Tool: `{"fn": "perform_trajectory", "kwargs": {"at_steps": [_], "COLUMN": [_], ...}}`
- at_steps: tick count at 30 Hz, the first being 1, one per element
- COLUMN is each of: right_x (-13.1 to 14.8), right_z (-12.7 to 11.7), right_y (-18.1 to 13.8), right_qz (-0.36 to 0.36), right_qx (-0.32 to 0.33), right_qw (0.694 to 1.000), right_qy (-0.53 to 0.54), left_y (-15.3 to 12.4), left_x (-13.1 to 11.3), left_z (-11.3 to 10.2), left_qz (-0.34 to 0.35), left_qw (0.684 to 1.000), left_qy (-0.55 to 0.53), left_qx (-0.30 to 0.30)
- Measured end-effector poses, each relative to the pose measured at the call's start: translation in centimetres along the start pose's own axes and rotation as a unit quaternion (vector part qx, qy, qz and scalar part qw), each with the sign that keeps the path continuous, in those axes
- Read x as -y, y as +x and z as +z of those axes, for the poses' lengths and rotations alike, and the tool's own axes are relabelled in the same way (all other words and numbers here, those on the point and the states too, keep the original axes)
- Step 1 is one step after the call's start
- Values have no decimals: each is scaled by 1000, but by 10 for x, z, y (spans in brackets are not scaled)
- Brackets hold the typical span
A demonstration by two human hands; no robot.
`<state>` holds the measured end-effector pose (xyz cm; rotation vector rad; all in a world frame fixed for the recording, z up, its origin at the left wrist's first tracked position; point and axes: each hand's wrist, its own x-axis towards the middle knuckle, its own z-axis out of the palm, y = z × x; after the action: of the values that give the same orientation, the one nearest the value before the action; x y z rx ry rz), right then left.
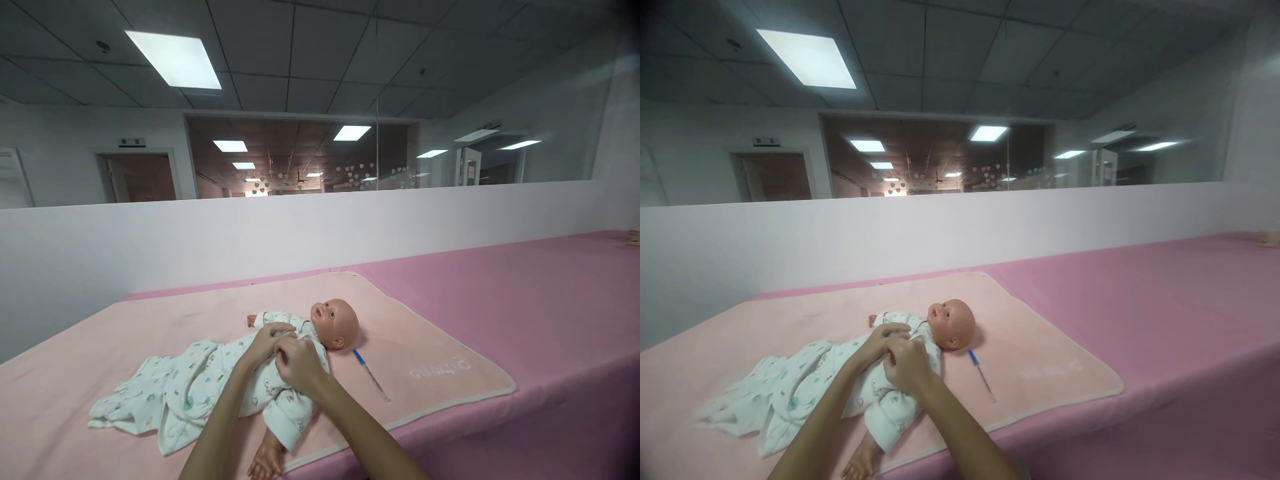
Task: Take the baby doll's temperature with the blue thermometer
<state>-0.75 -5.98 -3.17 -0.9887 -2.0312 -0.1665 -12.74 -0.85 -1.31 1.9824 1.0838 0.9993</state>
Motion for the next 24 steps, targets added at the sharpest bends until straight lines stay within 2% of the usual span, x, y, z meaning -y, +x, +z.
{"fn": "perform_trajectory", "kwargs": {"at_steps": [2,5,8,9,12,13,16,17,20,24], "right_x": [6,6,-16,-27,-61,-70,-85,-86,-82,-75], "right_z": [-13,-36,-54,-58,-66,-67,-71,-72,-76,-82], "right_y": [-7,-31,-73,-89,-128,-136,-146,-145,-138,-134], "right_qz": [23,124,270,294,295,288,287,295,325,350], "right_qx": [6,-53,-138,-149,-134,-120,-76,-68,-61,-27], "right_qw": [1000,991,951,939,920,917,916,916,910,884], "right_qy": [-7,3,-60,-99,-222,-247,-269,-264,-249,-308], "left_y": [-1,-3,-5,-5,-5,-4,-1,0,1,1], "left_x": [2,5,2,2,2,4,12,16,22,22], "left_z": [0,0,1,1,-2,-4,-9,-10,-12,-11], "left_qz": [4,3,-12,-16,-58,-83,-134,-135,-126,-124], "left_qw": [1000,1000,999,998,984,968,893,878,863,849], "left_qy": [18,18,-33,-52,-153,-217,-396,-423,-449,-478], "left_qx": [-2,-1,-13,-21,-71,-98,-168,-180,-195,-189]}}
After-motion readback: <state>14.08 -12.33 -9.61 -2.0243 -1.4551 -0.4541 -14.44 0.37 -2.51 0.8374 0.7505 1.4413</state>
